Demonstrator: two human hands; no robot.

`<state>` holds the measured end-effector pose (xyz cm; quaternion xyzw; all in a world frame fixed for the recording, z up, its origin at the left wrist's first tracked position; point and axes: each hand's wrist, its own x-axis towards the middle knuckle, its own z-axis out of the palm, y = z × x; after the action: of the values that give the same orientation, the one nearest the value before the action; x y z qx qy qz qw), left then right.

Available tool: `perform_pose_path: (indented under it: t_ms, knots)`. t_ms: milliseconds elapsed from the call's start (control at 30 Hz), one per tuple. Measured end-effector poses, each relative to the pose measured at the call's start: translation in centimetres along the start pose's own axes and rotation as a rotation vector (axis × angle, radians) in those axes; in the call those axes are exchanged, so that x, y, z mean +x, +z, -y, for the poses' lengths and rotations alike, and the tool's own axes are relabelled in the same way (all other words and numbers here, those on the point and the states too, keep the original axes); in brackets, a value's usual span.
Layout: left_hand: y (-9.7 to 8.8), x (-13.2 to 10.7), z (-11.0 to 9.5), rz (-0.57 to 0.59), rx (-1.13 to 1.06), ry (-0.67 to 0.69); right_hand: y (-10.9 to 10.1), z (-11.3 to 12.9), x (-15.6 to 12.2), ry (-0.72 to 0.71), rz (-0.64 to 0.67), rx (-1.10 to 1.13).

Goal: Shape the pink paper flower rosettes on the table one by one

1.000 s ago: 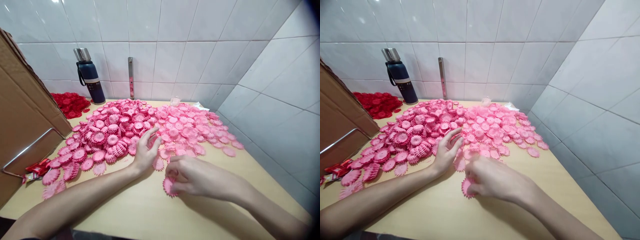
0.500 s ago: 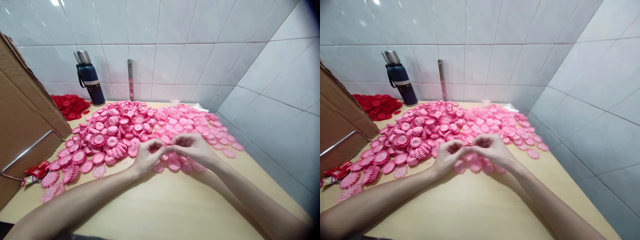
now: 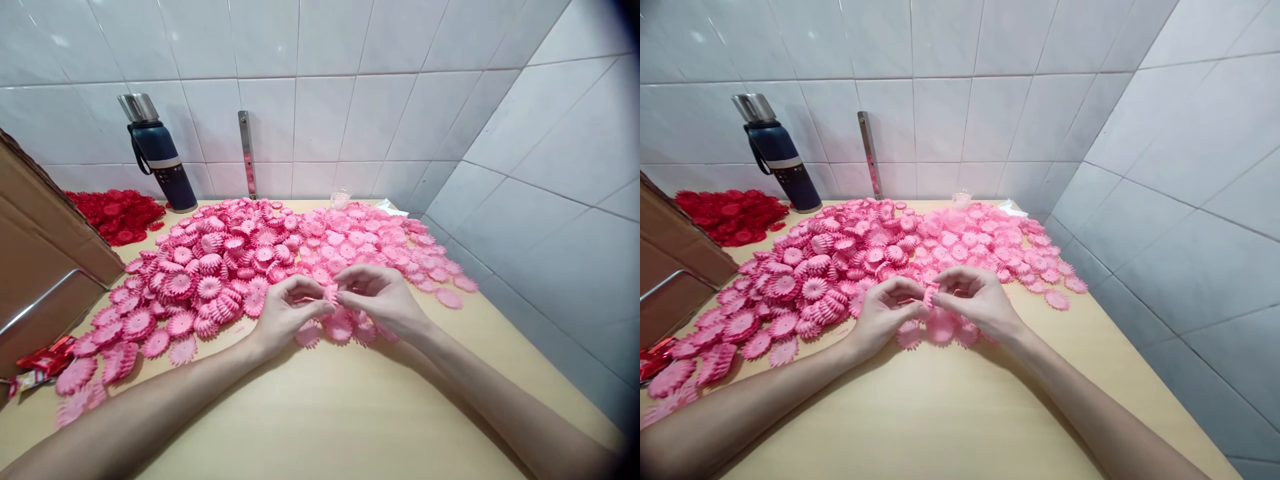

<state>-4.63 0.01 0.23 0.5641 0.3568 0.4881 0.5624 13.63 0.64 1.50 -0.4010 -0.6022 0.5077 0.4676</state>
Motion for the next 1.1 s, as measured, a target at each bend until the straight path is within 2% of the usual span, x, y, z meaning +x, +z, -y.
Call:
perform_pose_path:
  t_ms: [67, 133, 233, 467, 667, 767, 933, 1100]
  knots:
    - [-0.10, 0.11, 0.04, -0.079, 0.030, 0.014, 0.07, -0.02, -0.09, 0.009, -0.013, -0.015]
    - [-0.18, 0.11, 0.07, -0.114, 0.046, 0.027, 0.09, 0.00, -0.14, 0.032, 0.049, -0.061]
    - [-0.17, 0.00, 0.15, -0.120, 0.045, 0.023, 0.16, 0.01, -0.25, 0.066, 0.139, -0.085]
    - [0.12, 0.10, 0.12, -0.118, 0.101, 0.082, 0.02, -0.05, -0.43, 0.057, 0.152, -0.131]
    - [0.18, 0.26, 0.29, -0.147, 0.044, 0.094, 0.07, 0.40, -0.42, 0.059, 0.014, -0.186]
    - [0.07, 0.21, 0.40, -0.116, -0.011, 0.046, 0.21, 0.46, -0.36, 0.044, -0.011, -0.140]
    - [-0.07, 0.13, 0.36, -0.075, 0.041, 0.039, 0.41, 0.08, -0.43, 0.040, 0.073, -0.180]
    - [-0.02, 0.18, 0.82, -0.039, 0.003, 0.002, 0.29, -0.19, -0.49, 0.020, 0.101, -0.151]
